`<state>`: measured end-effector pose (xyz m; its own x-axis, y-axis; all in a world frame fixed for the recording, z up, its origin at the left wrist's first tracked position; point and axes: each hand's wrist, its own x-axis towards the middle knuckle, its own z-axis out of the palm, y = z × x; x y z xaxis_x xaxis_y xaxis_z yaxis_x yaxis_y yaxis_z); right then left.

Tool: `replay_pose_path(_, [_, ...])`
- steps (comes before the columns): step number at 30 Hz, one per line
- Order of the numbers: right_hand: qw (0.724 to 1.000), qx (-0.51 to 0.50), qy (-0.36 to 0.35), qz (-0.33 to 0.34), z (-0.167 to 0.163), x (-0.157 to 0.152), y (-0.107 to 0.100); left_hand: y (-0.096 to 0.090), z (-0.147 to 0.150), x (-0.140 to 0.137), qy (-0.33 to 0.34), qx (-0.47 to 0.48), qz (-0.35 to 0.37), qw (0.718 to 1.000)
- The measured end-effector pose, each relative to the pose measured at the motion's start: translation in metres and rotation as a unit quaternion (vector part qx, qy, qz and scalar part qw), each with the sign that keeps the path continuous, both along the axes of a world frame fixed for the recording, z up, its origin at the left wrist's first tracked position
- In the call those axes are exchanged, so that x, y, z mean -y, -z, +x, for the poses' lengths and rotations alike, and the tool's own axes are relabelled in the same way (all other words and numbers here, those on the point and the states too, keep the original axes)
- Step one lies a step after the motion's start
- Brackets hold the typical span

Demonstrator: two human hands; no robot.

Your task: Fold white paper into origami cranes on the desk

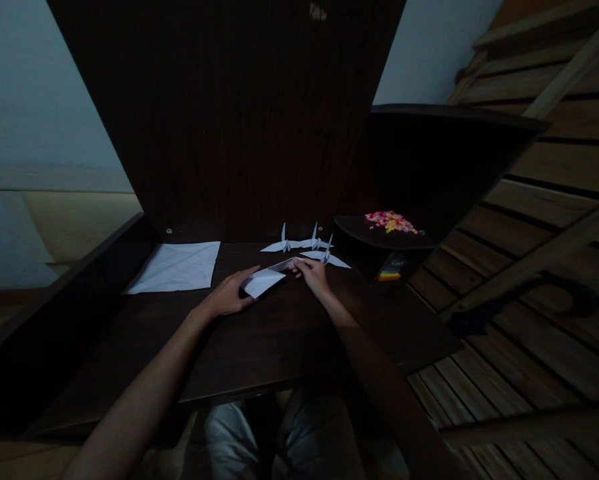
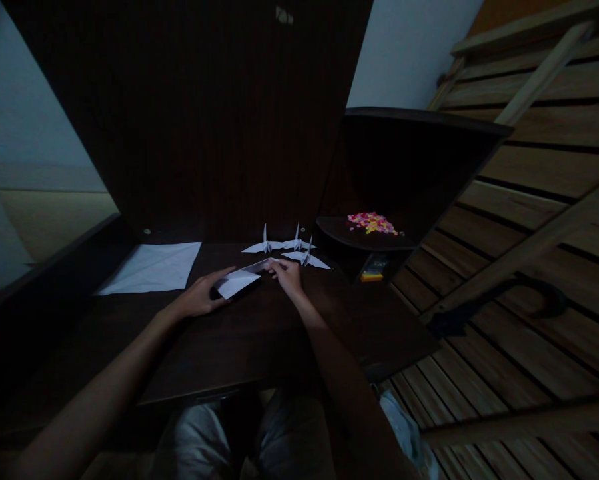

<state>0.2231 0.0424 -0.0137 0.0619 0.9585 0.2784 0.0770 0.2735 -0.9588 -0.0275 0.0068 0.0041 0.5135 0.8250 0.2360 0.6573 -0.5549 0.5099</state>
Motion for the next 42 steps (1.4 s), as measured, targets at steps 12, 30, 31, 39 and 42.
replay_pose_path(12, [0.999, -0.011, 0.018, 0.026, -0.003, 0.009, -0.012, -0.002, -0.002, -0.007, -0.107, 0.247, -0.128, 0.954])
replay_pose_path(30, [0.989, -0.133, 0.059, 0.01, -0.003, 0.008, -0.014, -0.001, -0.003, -0.011, -0.157, 0.335, -0.193, 0.909])
replay_pose_path(31, [0.989, -0.131, 0.061, 0.01, -0.003, 0.008, -0.014, -0.001, -0.003, -0.012, -0.155, 0.336, -0.196, 0.908])
replay_pose_path(39, [0.99, -0.133, 0.021, -0.033, -0.002, 0.007, -0.012, 0.0, -0.004, -0.012, -0.162, 0.341, -0.187, 0.907])
replay_pose_path(42, [0.991, -0.129, 0.017, -0.029, -0.004, 0.007, -0.012, -0.001, -0.003, -0.01, -0.166, 0.339, -0.183, 0.908])
